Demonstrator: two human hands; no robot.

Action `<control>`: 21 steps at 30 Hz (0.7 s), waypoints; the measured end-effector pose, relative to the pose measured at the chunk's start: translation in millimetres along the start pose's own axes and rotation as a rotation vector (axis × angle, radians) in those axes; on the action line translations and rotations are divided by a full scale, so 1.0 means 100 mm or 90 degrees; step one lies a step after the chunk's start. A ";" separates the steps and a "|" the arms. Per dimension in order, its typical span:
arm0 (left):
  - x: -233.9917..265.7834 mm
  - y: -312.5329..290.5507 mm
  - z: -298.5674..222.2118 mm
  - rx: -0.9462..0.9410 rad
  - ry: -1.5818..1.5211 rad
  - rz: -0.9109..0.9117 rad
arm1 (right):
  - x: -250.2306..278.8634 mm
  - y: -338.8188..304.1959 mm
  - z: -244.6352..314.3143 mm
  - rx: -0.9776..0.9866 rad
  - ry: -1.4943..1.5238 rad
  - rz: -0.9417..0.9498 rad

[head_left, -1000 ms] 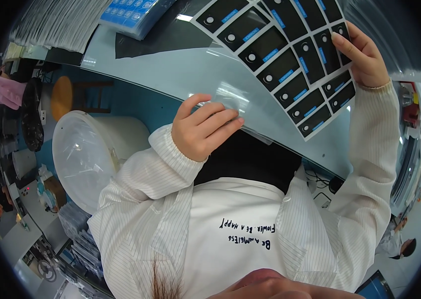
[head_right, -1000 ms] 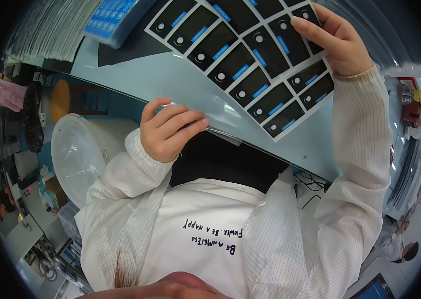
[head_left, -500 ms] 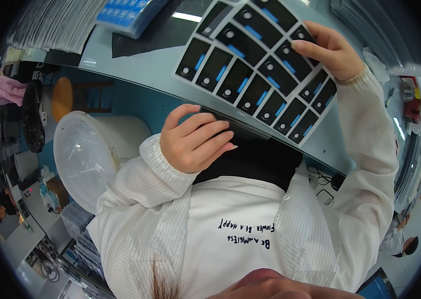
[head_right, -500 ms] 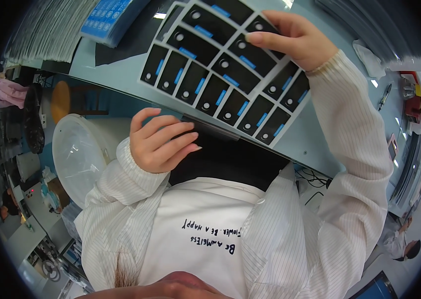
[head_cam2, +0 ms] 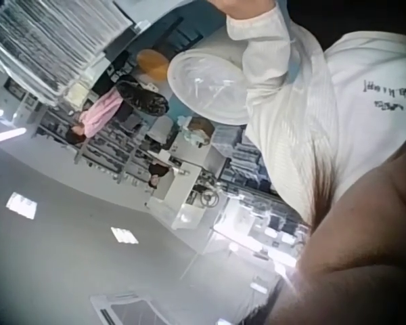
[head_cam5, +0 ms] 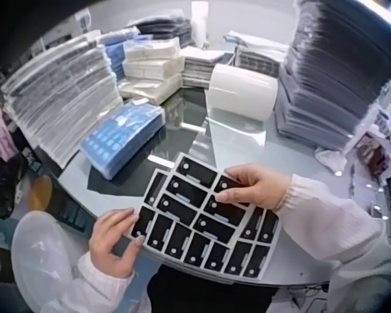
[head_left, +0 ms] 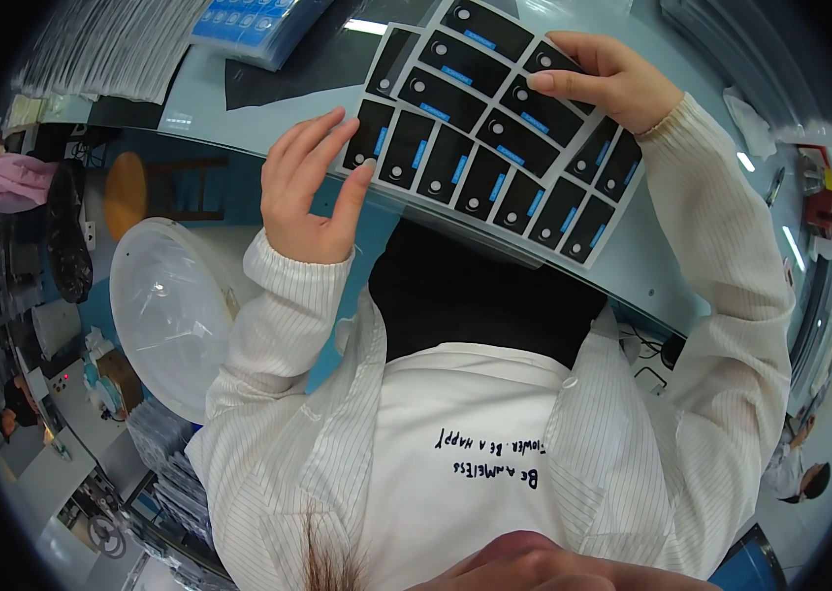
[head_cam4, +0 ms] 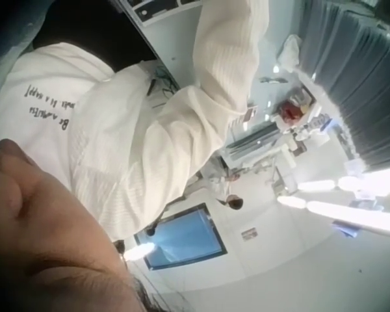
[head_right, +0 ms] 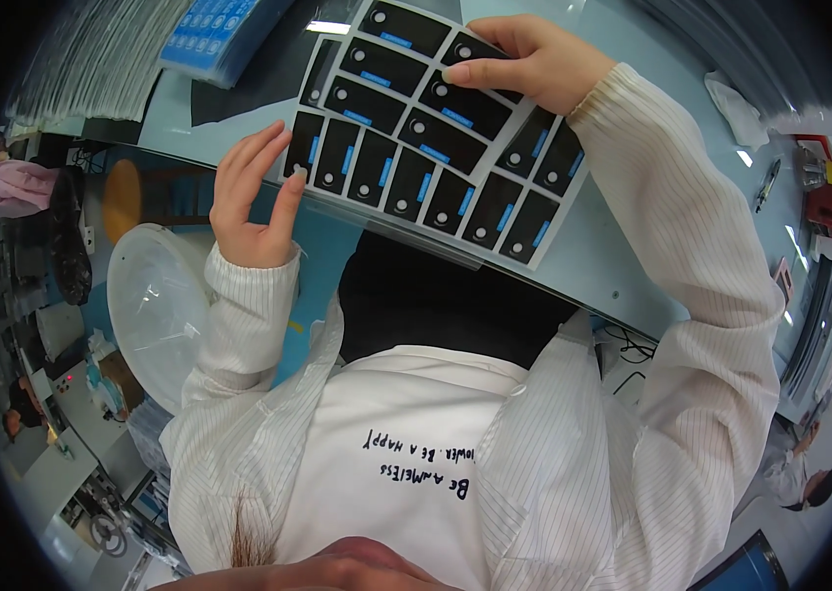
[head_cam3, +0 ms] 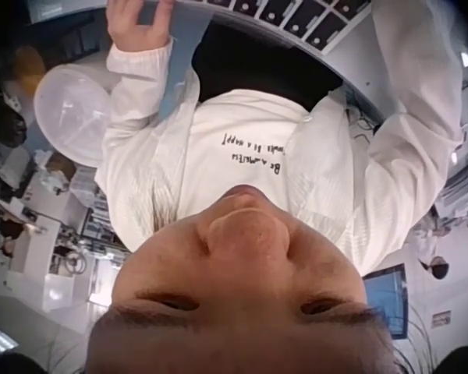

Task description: Assembling small electronic or mechanical components into a template sheet at a factory workstation.

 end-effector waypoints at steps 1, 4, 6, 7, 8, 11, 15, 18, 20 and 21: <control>0.00 0.01 0.02 0.000 -0.001 0.000 | -0.01 0.01 -0.02 0.000 0.000 -0.001; 0.01 0.03 0.06 -0.005 -0.016 0.009 | -0.02 0.02 -0.07 0.003 0.010 -0.021; 0.01 0.03 0.06 0.011 -0.004 0.022 | -0.07 0.00 -0.04 0.018 0.043 -0.001; 0.01 0.04 0.06 0.012 -0.005 0.022 | -0.09 -0.01 -0.04 0.017 0.043 -0.001; 0.01 0.04 0.05 0.001 0.002 0.022 | -0.10 -0.02 -0.04 0.014 0.027 -0.005; 0.00 0.03 0.04 -0.005 0.011 0.018 | -0.09 -0.02 -0.05 0.011 0.015 -0.003; 0.01 0.03 0.04 -0.003 0.011 0.016 | -0.11 -0.04 -0.01 0.025 0.034 -0.018; 0.00 0.02 0.00 -0.008 0.033 0.021 | -0.11 -0.02 -0.05 0.028 0.025 -0.014; 0.02 0.04 -0.05 -0.048 0.056 0.014 | -0.14 -0.02 -0.04 0.033 0.013 -0.013; 0.02 0.04 -0.10 -0.088 0.080 0.008 | -0.15 -0.02 -0.03 0.037 0.003 -0.012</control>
Point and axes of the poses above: each hand's wrist, its own y-axis towards the middle knuckle, its own x-axis out of the back of the hand, z = x × y, the point moved 6 cm from there along y, towards the middle knuckle, and after that the axes turned 12 degrees about y, right-handed, at the moved point
